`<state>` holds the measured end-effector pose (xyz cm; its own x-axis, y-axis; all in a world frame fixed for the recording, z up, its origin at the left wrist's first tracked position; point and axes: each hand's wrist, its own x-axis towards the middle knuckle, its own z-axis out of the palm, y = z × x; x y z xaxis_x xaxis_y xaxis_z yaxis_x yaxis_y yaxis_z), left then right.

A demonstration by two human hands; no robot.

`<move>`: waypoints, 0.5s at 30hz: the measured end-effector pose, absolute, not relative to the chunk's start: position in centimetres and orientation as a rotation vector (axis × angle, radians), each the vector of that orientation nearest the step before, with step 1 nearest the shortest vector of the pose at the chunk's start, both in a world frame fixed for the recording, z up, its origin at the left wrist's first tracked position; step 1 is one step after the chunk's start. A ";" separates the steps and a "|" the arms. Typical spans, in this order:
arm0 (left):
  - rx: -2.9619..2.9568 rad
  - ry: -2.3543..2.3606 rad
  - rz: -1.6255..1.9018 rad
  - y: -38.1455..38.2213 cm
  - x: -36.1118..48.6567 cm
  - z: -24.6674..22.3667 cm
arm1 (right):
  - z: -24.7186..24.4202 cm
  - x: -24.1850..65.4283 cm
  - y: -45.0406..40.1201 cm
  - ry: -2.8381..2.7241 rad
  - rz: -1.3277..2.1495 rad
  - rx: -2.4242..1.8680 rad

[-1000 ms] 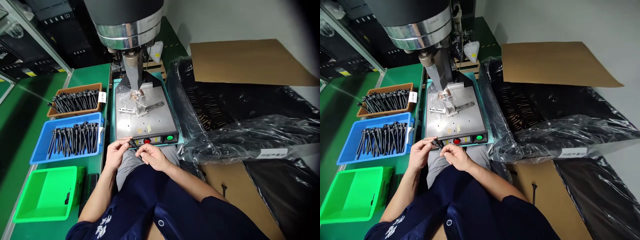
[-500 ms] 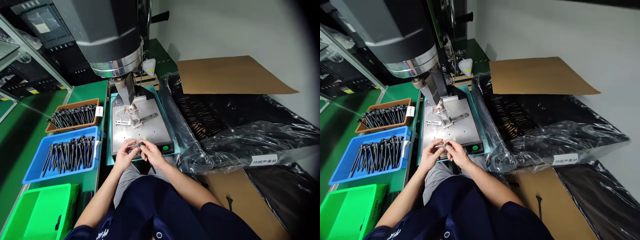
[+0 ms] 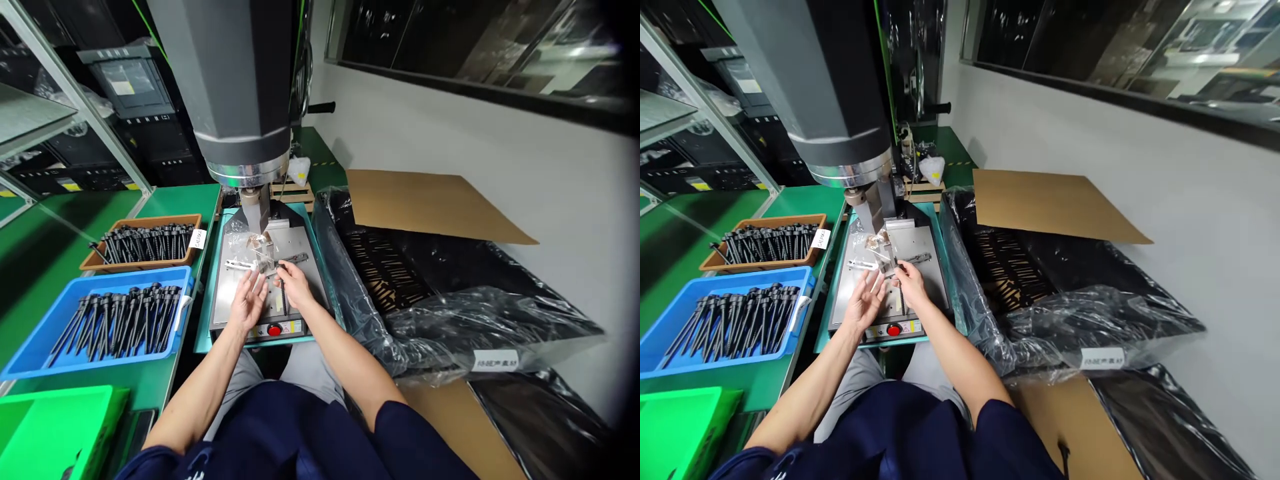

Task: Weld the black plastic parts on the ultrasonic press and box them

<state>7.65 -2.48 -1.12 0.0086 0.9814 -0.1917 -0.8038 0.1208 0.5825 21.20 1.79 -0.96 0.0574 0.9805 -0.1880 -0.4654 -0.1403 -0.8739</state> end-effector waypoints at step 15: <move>0.098 0.642 1.617 -1.6 5.4 -0.8 | 0.6 20.1 2.3 -0.661 1.622 -0.668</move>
